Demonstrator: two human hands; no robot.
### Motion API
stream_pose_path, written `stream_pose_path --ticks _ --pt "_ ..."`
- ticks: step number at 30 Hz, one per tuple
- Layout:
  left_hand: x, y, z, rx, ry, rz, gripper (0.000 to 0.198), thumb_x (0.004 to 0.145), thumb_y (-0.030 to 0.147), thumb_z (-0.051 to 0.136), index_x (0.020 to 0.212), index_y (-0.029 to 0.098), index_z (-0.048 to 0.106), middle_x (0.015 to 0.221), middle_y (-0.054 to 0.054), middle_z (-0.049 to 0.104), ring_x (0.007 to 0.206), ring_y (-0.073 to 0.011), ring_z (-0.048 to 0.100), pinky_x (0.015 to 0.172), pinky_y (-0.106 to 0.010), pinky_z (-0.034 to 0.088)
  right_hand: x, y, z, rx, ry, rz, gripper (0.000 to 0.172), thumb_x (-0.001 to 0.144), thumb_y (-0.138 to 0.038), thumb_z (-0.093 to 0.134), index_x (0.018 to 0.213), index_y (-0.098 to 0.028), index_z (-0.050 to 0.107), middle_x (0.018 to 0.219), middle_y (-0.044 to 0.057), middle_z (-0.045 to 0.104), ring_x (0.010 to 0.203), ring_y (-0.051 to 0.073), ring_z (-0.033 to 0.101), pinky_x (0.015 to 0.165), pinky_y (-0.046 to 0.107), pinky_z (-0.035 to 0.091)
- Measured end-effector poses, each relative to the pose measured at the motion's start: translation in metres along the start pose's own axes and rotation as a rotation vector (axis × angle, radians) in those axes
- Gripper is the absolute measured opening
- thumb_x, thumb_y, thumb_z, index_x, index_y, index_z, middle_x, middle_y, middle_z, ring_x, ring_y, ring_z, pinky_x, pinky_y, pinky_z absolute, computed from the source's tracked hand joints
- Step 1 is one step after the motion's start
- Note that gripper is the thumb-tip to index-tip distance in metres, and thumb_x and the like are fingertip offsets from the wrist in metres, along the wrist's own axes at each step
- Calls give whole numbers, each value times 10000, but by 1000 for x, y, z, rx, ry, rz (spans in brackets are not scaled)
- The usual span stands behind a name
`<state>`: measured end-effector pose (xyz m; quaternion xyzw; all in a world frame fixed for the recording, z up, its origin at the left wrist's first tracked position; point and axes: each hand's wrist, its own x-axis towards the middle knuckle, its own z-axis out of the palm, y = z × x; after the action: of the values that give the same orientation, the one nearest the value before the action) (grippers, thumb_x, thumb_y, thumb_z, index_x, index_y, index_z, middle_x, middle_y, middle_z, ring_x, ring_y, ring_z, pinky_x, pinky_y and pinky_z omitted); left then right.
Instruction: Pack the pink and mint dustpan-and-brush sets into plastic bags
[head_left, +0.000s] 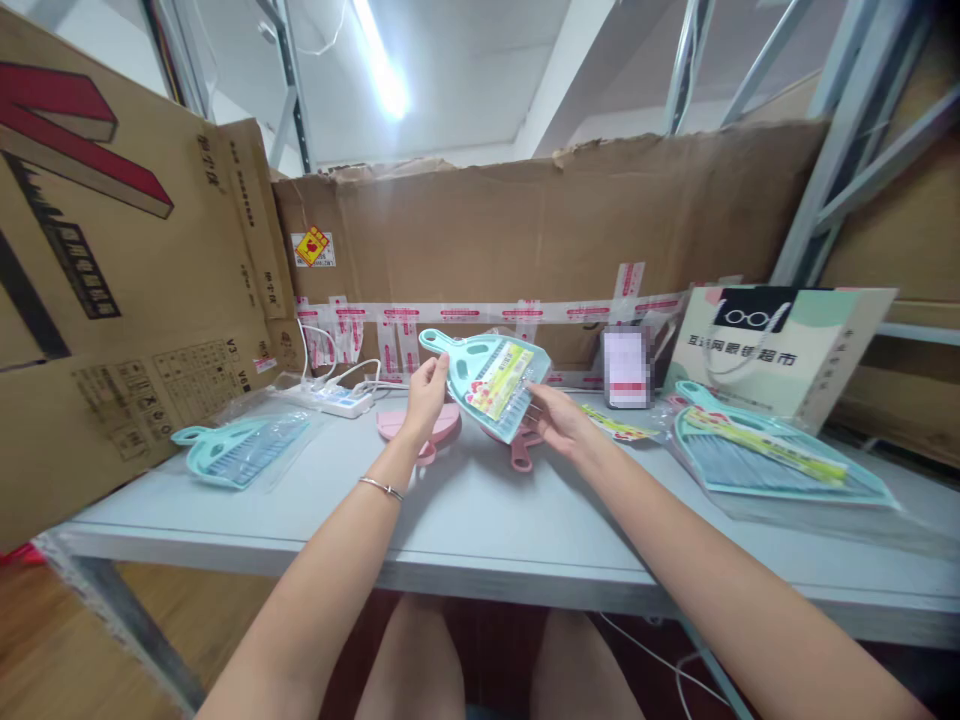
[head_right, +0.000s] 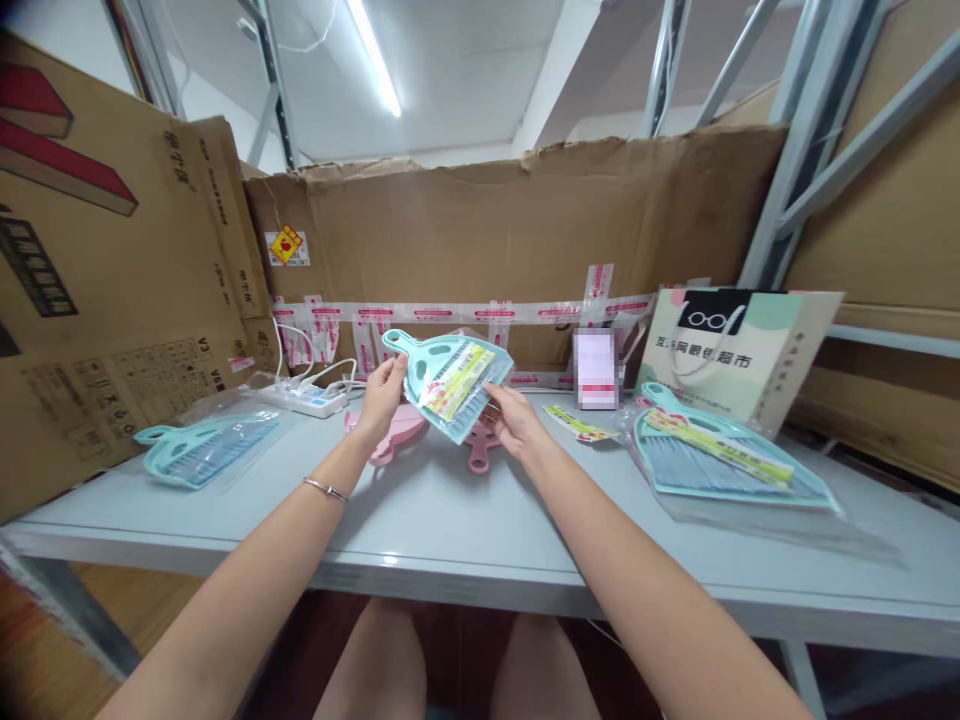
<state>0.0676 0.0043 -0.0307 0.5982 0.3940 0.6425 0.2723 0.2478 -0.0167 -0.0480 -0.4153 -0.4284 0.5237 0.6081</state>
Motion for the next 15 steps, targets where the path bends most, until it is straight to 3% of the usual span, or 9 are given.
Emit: stream_pose_path --ticks 8,13,15 --pt "30 -3 -18 100 24 15 375 738 427 561 488 165 465 489 35 450 527 -96 418 542 -216 328 2 -1 2 170 27 105 127 822 -86 490 748 -173 544 657 10 676 611 104 653 590 210 550" --pt "36 2 -7 90 -93 -88 339 681 452 612 537 162 510 538 14 515 536 -112 489 553 -239 388 6 -7 -12 193 16 144 130 823 -82 476 765 -167 555 637 8 664 564 90 627 530 175 531" --pt "33 6 -4 89 -90 -89 338 678 476 610 587 162 525 611 2 555 584 -112 513 582 -237 408 7 -10 -20 189 19 142 146 837 -89 453 768 -178 546 626 -12 649 546 76 608 520 167 520"
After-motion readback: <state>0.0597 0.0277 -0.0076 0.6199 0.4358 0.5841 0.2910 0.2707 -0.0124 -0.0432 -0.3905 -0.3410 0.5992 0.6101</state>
